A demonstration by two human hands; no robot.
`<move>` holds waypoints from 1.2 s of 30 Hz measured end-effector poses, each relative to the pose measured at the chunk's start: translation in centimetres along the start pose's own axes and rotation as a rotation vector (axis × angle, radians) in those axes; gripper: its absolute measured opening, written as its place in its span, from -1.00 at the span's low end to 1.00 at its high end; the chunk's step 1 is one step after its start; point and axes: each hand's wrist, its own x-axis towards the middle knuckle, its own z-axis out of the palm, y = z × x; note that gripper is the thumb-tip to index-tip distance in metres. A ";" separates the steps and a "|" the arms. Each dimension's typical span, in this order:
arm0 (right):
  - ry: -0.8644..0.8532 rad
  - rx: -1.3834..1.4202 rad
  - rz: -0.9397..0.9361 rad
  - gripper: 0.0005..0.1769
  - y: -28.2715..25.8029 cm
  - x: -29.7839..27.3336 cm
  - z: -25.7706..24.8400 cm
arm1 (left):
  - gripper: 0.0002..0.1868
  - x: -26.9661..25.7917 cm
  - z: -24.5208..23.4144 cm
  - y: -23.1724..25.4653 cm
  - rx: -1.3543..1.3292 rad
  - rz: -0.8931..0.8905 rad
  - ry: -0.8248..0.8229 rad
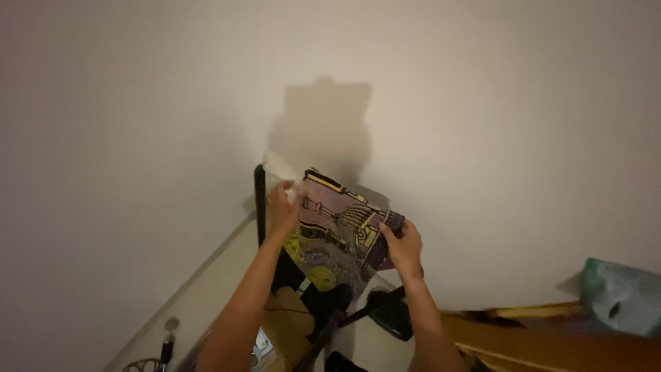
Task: Organize personal items on a desk and arrange pillows and bolsters on a bed.
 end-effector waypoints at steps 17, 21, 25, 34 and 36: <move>-0.014 0.668 0.180 -0.41 -3.4 -1.2 -0.9 | -0.75 0.4 -3.0 3.6 -0.180 -0.336 -0.024; 0.080 0.062 0.158 -0.30 -6.3 -2.3 -1.9 | -0.70 1.3 -2.6 5.1 -0.162 -0.158 0.059; 0.281 -0.012 -0.225 -0.30 -2.8 -2.4 -1.2 | -0.64 -0.5 -2.3 8.3 -0.035 0.160 0.256; 0.217 0.464 -0.087 -0.69 1.2 -6.6 -6.5 | -0.60 -7.2 -2.1 12.7 -0.492 -0.114 -0.272; 0.214 0.635 -0.141 -0.72 3.8 -8.7 -7.8 | -0.59 -9.2 -1.3 13.6 -0.584 -0.247 -0.376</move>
